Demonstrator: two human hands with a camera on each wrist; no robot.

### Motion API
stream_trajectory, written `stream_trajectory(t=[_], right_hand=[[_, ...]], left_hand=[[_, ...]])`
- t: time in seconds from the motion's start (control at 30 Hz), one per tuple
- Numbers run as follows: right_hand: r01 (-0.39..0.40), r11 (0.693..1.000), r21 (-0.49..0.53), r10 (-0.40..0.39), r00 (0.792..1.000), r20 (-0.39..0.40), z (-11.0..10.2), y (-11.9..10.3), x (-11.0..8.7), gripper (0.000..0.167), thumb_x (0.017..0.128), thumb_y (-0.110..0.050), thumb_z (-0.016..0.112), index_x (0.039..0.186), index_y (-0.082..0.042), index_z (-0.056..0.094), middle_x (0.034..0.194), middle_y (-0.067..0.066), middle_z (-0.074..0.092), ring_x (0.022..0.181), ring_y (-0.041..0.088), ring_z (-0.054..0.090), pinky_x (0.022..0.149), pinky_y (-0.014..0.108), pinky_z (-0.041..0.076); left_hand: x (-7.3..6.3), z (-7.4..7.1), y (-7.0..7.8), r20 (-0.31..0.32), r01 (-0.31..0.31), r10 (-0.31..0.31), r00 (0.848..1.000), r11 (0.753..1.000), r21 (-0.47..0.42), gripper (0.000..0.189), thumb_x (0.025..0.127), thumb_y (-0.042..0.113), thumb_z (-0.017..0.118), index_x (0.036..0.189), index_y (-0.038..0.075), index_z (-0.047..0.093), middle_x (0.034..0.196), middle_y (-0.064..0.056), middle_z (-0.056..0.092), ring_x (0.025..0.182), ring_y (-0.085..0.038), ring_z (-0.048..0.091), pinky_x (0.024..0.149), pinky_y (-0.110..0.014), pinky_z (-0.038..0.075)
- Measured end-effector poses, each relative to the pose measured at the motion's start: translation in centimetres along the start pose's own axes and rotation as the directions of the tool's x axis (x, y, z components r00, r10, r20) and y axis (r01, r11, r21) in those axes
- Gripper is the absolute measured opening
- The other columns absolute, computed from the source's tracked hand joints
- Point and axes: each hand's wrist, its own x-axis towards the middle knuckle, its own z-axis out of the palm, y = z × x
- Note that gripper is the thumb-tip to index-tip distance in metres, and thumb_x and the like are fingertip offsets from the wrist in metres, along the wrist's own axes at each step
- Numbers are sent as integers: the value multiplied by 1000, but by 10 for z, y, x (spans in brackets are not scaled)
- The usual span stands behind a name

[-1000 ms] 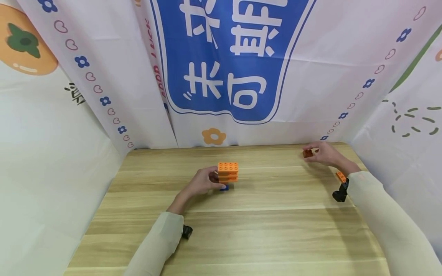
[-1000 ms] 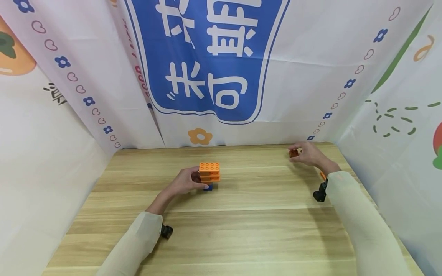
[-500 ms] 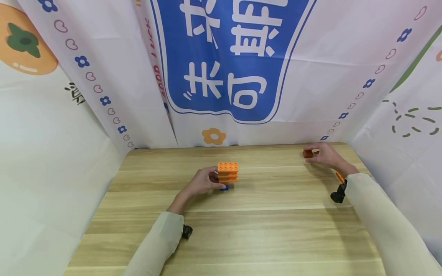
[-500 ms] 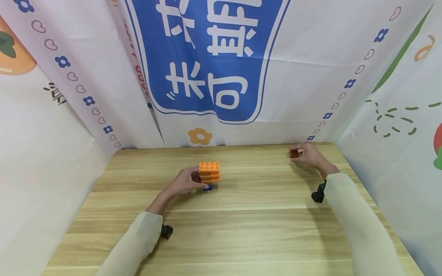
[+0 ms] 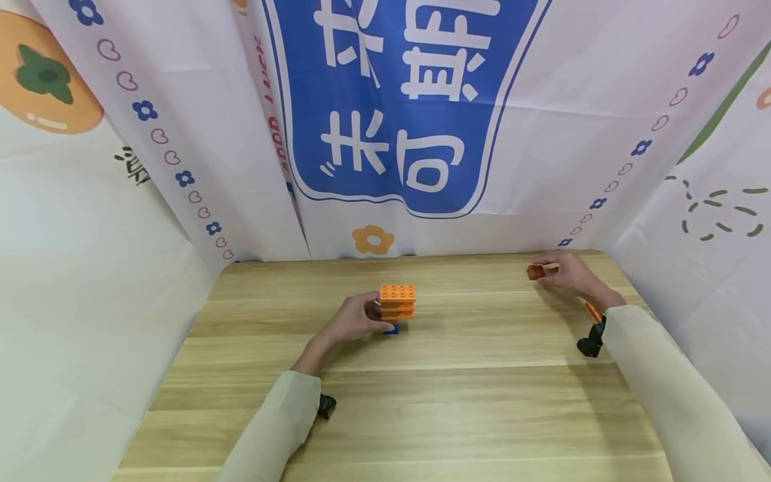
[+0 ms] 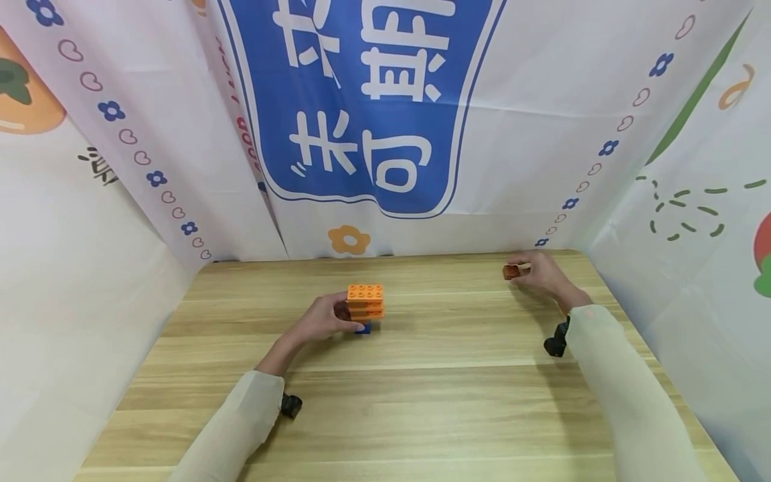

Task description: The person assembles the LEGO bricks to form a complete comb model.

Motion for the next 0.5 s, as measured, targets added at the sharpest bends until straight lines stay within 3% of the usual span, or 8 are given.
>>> stream_trajectory(t=[0.5], right_hand=[[-30,999,-30,30,1000,-4,6,7,-4,38,88,2,83,125,6,72,123,28,71,109,45,70,89,51,61]], left_hand=[[-1,1,1,-8,8,-8,1000,1000,6,44,88,14,89,128,8,69,112,-6,76,98,-18,72,89,-36,61]])
